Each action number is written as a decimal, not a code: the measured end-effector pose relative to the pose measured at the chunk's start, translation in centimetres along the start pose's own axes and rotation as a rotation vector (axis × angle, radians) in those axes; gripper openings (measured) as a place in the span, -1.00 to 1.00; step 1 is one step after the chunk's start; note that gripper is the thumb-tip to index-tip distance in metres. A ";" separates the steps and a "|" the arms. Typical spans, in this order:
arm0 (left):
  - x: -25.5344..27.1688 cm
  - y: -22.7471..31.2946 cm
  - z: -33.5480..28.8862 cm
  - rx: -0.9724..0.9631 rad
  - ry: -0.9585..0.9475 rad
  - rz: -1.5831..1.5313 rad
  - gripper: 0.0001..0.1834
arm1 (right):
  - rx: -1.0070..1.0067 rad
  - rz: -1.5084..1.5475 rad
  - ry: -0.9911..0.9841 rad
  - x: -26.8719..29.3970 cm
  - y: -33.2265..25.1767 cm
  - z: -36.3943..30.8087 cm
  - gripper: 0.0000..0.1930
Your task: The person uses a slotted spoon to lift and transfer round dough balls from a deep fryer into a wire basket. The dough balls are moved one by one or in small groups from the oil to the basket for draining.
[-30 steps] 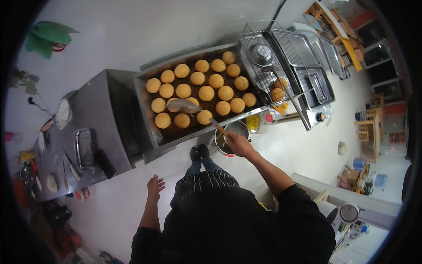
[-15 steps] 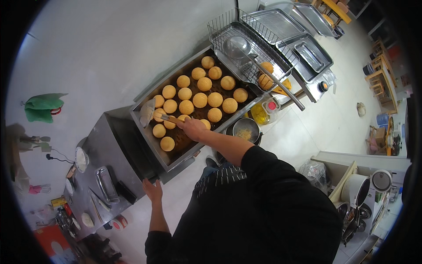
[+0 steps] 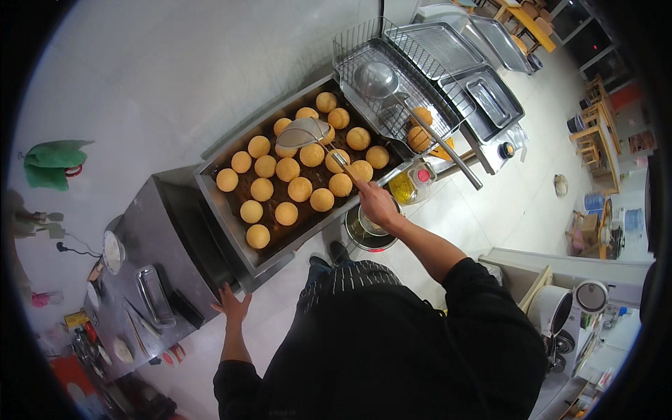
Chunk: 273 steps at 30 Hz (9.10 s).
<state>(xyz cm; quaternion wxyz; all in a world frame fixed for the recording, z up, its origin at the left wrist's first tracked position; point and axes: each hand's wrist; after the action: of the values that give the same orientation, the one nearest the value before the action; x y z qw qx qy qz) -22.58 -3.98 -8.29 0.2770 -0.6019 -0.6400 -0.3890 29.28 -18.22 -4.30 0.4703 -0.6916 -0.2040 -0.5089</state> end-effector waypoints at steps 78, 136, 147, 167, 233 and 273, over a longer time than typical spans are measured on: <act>1.1 -2.1 1.6 -0.054 -0.060 -0.270 -0.32 | -0.613 1.163 -0.432 -3.8 -13.3 -4.0 -0.82; 1.5 -2.4 1.0 -0.130 0.027 -0.346 -0.40 | -0.757 1.391 -0.649 -4.8 9.3 8.3 -0.90; 1.1 -2.4 1.3 -0.112 0.025 -0.336 -0.37 | -0.805 1.475 -0.693 -6.0 1.9 4.4 -0.93; 1.2 -1.7 1.2 -0.057 -0.037 -0.295 -0.35 | -0.075 0.183 -0.133 -0.7 -5.8 -3.1 -0.73; 1.3 -2.8 1.4 -0.075 -0.036 -0.316 -0.31 | -0.565 1.162 -0.781 0.7 -14.5 -6.1 -0.91; 0.9 -3.9 0.9 -0.191 0.033 -0.346 -0.30 | -0.577 0.988 -0.638 -5.7 -16.1 -8.5 -0.87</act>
<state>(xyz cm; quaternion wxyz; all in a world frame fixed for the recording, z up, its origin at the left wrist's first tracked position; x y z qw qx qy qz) -26.46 -2.63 -8.64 0.1581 -0.4999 -0.6894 -0.4998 10.38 -16.77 -1.88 0.3607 -0.9193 0.1527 -0.0369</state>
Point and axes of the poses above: each hand's wrist, its own z-axis towards the middle knuckle, its own x-axis out of the back of the hand, y = z × x, and after that the axes turned 9 degrees about -z, right-handed
